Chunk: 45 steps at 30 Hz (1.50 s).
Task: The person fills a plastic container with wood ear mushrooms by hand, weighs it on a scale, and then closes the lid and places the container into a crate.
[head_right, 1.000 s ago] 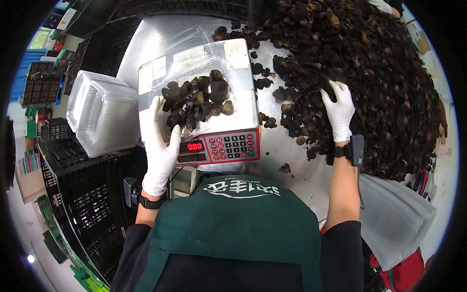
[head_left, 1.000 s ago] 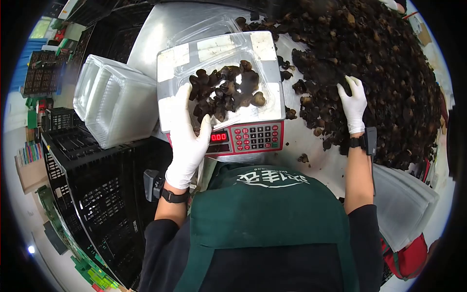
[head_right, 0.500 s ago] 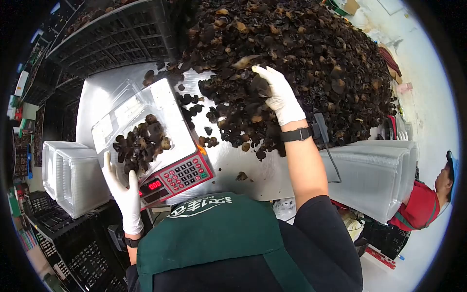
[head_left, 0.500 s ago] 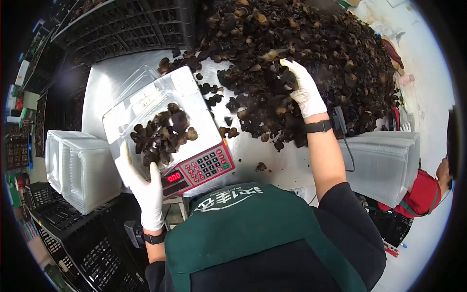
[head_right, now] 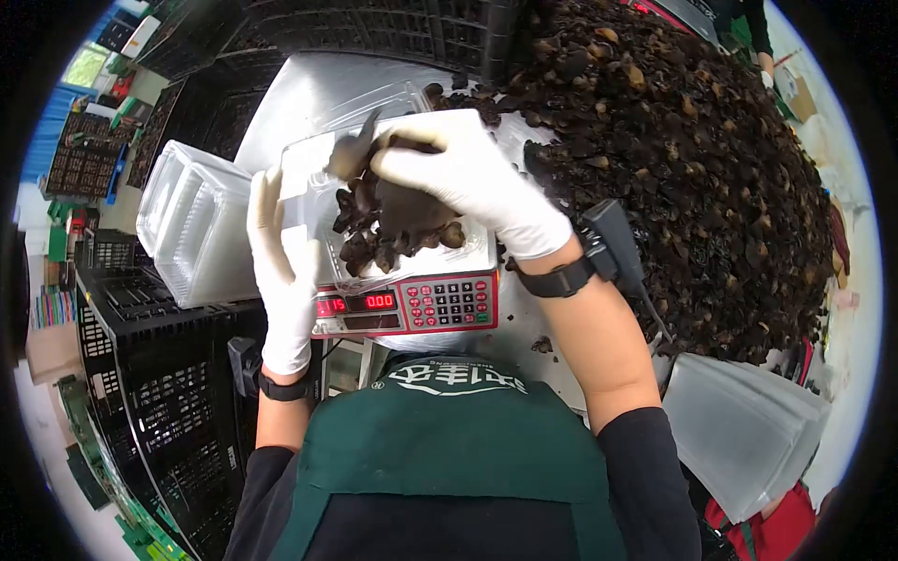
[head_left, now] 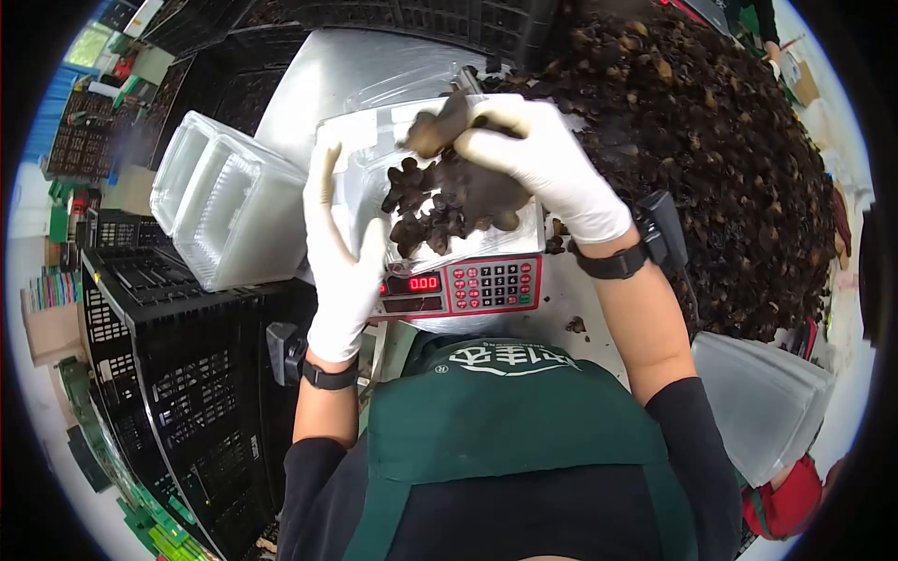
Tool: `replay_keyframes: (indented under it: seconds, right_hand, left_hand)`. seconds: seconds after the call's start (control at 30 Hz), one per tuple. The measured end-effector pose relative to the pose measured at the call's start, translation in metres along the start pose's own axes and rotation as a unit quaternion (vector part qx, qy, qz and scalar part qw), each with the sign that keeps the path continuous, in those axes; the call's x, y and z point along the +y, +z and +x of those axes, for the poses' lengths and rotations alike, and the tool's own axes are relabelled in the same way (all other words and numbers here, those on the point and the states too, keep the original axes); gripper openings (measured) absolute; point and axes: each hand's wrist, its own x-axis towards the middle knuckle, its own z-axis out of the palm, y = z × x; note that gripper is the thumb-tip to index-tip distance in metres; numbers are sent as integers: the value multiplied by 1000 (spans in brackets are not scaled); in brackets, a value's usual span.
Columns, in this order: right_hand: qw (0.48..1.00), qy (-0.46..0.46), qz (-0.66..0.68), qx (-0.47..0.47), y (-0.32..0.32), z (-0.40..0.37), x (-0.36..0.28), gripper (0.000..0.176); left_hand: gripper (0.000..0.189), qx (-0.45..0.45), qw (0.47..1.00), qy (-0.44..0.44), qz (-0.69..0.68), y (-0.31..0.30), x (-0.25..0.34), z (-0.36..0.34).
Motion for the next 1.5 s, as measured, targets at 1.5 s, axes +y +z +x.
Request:
replay_keyframes:
  seconds: [1.5]
  right_hand:
    - [939,-204,-276,-30,59,-22,17,22]
  left_hand:
    - [55,-72,902,76,420,-2,-133,124]
